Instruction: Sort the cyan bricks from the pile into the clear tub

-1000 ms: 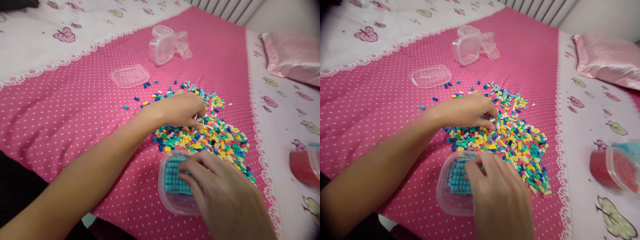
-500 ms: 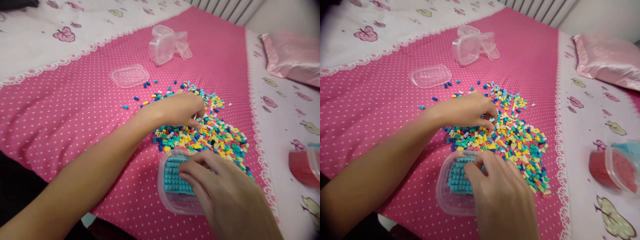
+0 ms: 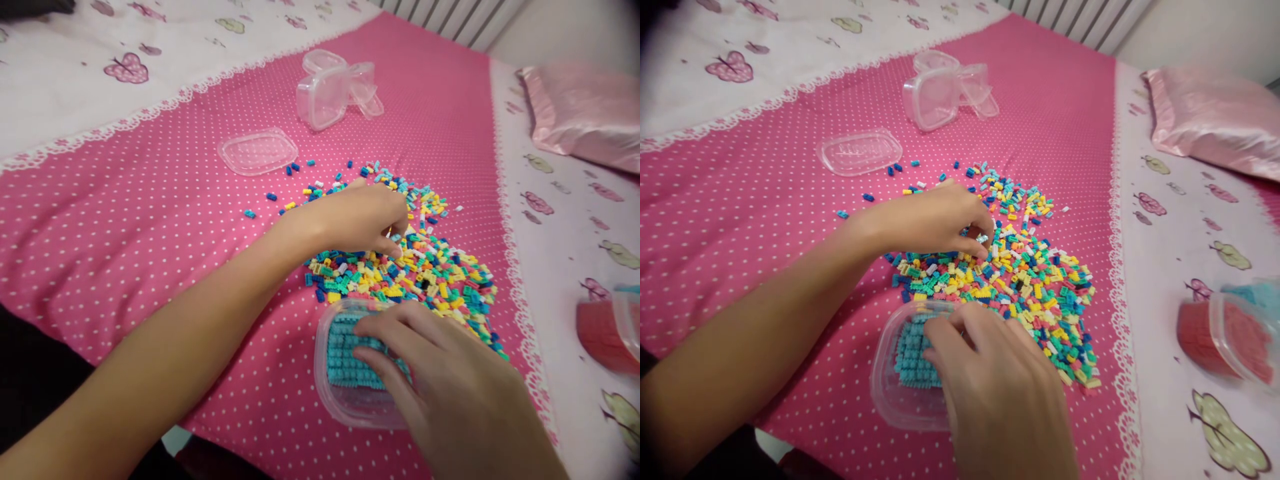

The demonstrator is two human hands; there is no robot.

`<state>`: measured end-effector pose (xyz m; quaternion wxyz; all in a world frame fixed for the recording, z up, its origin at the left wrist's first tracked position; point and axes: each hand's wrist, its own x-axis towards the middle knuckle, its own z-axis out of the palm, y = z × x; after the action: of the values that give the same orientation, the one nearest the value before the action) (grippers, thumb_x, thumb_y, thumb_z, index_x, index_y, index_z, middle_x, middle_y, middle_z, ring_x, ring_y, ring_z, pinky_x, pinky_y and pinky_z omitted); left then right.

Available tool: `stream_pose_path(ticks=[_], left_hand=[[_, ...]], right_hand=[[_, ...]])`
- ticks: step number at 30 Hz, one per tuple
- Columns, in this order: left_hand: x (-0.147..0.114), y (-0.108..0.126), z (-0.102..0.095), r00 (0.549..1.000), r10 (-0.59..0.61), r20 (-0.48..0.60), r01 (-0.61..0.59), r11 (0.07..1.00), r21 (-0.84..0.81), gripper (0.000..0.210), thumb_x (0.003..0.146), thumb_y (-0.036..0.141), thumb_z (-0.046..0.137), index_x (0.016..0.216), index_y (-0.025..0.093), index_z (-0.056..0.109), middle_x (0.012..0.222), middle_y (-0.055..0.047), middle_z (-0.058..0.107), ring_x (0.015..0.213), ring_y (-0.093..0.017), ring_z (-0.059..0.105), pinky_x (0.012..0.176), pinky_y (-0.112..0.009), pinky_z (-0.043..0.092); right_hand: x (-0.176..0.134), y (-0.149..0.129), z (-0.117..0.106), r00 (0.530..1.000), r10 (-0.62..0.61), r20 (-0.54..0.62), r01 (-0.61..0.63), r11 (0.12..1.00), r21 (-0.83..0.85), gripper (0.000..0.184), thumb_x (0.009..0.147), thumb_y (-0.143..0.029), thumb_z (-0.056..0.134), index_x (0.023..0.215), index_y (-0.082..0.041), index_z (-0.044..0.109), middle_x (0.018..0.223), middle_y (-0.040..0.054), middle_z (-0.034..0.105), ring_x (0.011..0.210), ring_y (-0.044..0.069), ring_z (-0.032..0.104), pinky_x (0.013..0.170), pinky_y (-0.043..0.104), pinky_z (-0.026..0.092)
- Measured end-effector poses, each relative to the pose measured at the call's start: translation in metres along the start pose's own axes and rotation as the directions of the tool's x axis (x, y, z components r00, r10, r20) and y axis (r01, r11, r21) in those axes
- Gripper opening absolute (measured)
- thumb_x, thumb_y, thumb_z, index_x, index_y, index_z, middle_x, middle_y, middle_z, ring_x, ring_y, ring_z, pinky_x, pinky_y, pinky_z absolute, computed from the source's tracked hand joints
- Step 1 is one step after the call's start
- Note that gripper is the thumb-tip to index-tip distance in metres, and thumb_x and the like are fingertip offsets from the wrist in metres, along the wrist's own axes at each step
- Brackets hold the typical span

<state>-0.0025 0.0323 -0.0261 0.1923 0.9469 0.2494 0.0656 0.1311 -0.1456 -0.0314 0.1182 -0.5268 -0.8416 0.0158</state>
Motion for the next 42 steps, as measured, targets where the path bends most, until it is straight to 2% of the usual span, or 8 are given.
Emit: stream_pose_path(ticks=[5,8,13,18,24,28,34,42], left_hand=[[-0.001,0.000,0.000,1.000,-0.001,-0.007,0.001,1.000,0.016,0.016,0.089,0.030,0.072,0.087,0.016,0.077,0.082,-0.004,0.074,0.070,-0.013,0.056,0.071,-0.030,0.032],[-0.001,0.001,-0.001,1.000,-0.003,0.003,0.003,1.000,0.015,0.015,0.089,0.029,0.071,0.087,0.016,0.077,0.081,-0.003,0.073,0.069,-0.012,0.056,0.071,-0.030,0.032],[0.000,0.001,-0.002,1.000,-0.010,0.007,0.010,1.000,0.023,0.016,0.090,0.029,0.071,0.091,0.015,0.077,0.084,-0.003,0.074,0.071,-0.012,0.057,0.071,-0.030,0.031],[-0.001,0.001,-0.002,1.000,0.000,0.002,-0.001,1.000,0.017,0.015,0.090,0.029,0.071,0.090,0.015,0.076,0.084,-0.003,0.073,0.072,-0.012,0.058,0.071,-0.030,0.032],[-0.001,0.002,-0.001,1.000,-0.014,-0.002,0.014,0.999,0.030,0.015,0.090,0.028,0.071,0.092,0.015,0.077,0.085,-0.004,0.074,0.073,-0.013,0.058,0.070,-0.030,0.032],[-0.001,0.002,-0.002,1.000,-0.016,0.003,0.016,0.999,0.039,0.015,0.090,0.028,0.070,0.093,0.015,0.077,0.088,-0.004,0.075,0.074,-0.013,0.058,0.071,-0.030,0.032],[-0.001,0.002,-0.002,1.000,-0.022,-0.001,0.022,0.999,0.043,0.013,0.089,0.026,0.071,0.092,0.015,0.077,0.089,-0.004,0.075,0.075,-0.013,0.060,0.068,-0.028,0.032],[-0.001,0.002,-0.002,1.000,-0.011,-0.011,0.011,0.998,0.062,0.013,0.089,0.027,0.071,0.089,0.015,0.077,0.087,-0.004,0.075,0.073,-0.012,0.059,0.067,-0.028,0.032]], right_hand=[[0.002,0.014,-0.021,0.998,-0.015,-0.054,0.018,0.998,0.059,0.012,0.099,-0.022,0.054,0.094,-0.030,0.063,0.079,-0.0084,0.072,0.064,0.007,0.069,0.056,0.018,0.050],[0.002,0.022,-0.025,0.996,-0.078,-0.036,0.080,0.995,0.054,0.018,0.097,-0.018,0.054,0.102,-0.031,0.065,0.091,-0.0086,0.077,0.073,0.007,0.073,0.057,0.015,0.053],[0.002,0.021,-0.019,0.991,-0.128,-0.030,0.131,0.985,0.113,0.032,0.090,-0.006,0.049,0.104,-0.028,0.067,0.101,-0.0067,0.079,0.087,0.009,0.076,0.069,0.016,0.058],[-0.002,0.014,-0.010,0.998,-0.061,0.019,0.059,0.994,0.092,0.023,0.092,-0.013,0.055,0.107,-0.029,0.064,0.100,-0.0038,0.077,0.082,0.015,0.075,0.055,0.024,0.056],[-0.005,0.013,-0.003,0.991,-0.023,0.130,0.012,0.997,0.082,0.018,0.091,-0.014,0.058,0.099,-0.030,0.064,0.100,-0.0023,0.075,0.083,0.018,0.073,0.051,0.026,0.052],[-0.001,0.011,-0.004,0.992,-0.037,0.118,0.028,0.996,0.082,0.022,0.091,-0.012,0.055,0.100,-0.028,0.066,0.101,-0.0020,0.075,0.079,0.016,0.073,0.050,0.025,0.050],[0.003,0.003,-0.009,0.999,0.021,0.035,-0.025,0.995,0.094,0.022,0.090,-0.010,0.049,0.088,-0.028,0.061,0.077,-0.0066,0.070,0.061,0.012,0.069,0.045,0.024,0.046],[-0.001,0.001,-0.003,1.000,0.002,0.027,-0.002,1.000,0.007,0.018,0.092,-0.015,0.052,0.100,-0.030,0.058,0.086,-0.0062,0.073,0.065,0.016,0.072,0.046,0.027,0.047]])
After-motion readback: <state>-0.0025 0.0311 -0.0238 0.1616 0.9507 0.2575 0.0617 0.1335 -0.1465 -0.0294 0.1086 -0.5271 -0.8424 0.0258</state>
